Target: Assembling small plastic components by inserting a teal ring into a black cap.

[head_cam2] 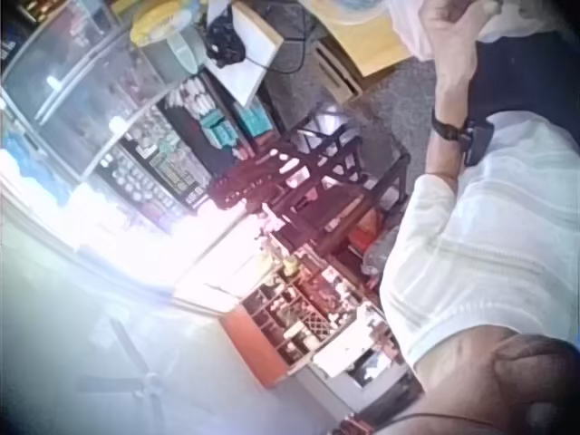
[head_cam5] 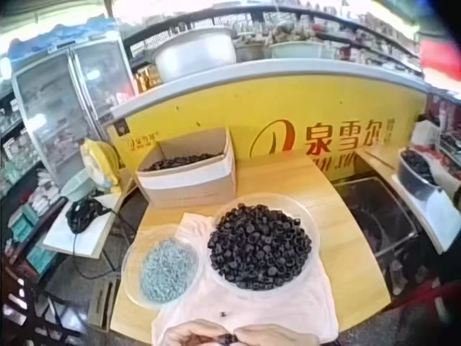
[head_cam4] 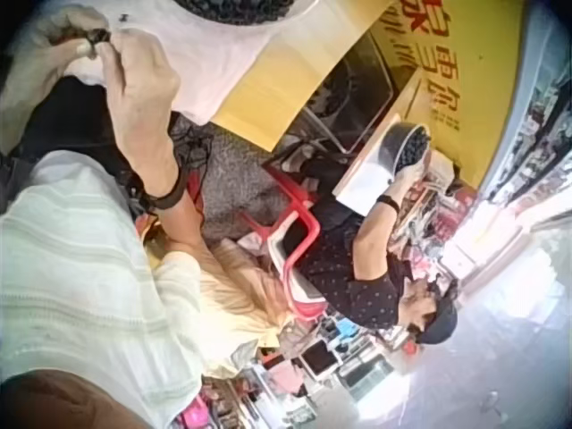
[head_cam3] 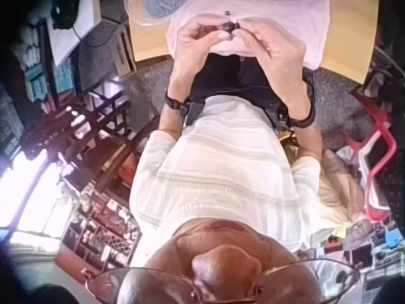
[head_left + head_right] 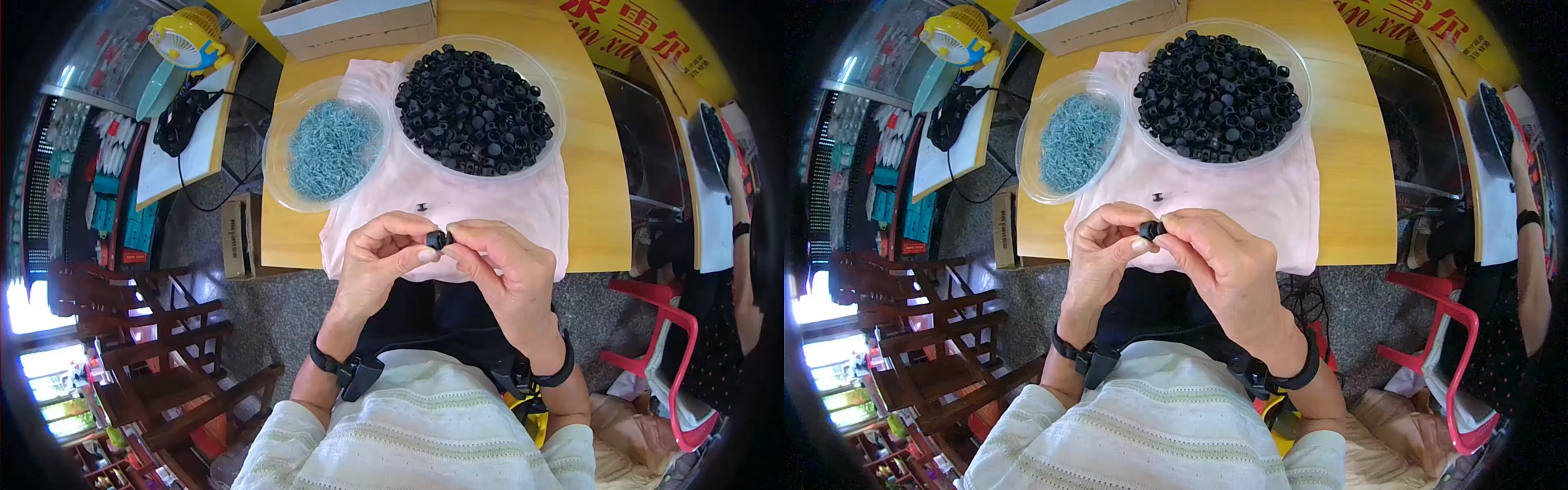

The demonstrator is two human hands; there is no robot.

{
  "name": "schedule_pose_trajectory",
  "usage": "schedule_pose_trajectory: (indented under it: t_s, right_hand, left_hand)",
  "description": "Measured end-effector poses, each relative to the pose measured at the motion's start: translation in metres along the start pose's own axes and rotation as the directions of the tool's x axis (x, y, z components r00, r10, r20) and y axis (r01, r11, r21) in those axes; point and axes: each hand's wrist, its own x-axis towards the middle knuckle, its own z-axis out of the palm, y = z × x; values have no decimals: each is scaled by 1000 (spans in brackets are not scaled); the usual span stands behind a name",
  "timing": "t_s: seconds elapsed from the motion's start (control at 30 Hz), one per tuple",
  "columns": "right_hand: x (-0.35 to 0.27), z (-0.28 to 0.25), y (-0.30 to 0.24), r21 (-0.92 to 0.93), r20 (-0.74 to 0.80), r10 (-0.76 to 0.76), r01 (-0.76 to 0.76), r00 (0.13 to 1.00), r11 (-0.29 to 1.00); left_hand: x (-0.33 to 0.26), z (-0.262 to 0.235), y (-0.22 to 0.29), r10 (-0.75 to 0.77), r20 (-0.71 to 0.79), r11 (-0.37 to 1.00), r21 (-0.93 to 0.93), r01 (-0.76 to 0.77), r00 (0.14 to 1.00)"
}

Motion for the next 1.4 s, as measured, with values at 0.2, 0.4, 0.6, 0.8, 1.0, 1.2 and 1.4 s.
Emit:
schedule_pose_trajectory:
  t_s: [0.2,0.4,0.6,0.8,1.0,1.2,1.4]
  right_hand:
    - [1,6,-5,-21,-40,-71,70,997,997]
    - [2,6,-4,-52,-37,-90,88,995,995]
    - [1,1,-5,-87,-10,-89,88,996,992]
    - [0,0,-2,-94,-13,-103,102,995,990]
    - [0,0,2,-94,-16,-111,109,994,990]
    - [-1,-1,11,-148,22,-153,154,988,977]
    - [-3,3,15,-279,16,-238,233,971,932]
  left_hand:
    - [-1,-2,-1,-37,-27,995,-94,35,999]
    - [1,-3,-4,-62,-26,986,-156,57,998]
    - [0,-2,0,-48,-19,998,-47,47,999]
    - [3,-1,1,-55,7,996,-64,55,998]
    - [5,0,-1,-67,-16,997,-46,67,998]
    - [7,2,-1,-61,28,996,-56,63,998]
    - [6,4,-8,-90,-26,989,-121,86,996]
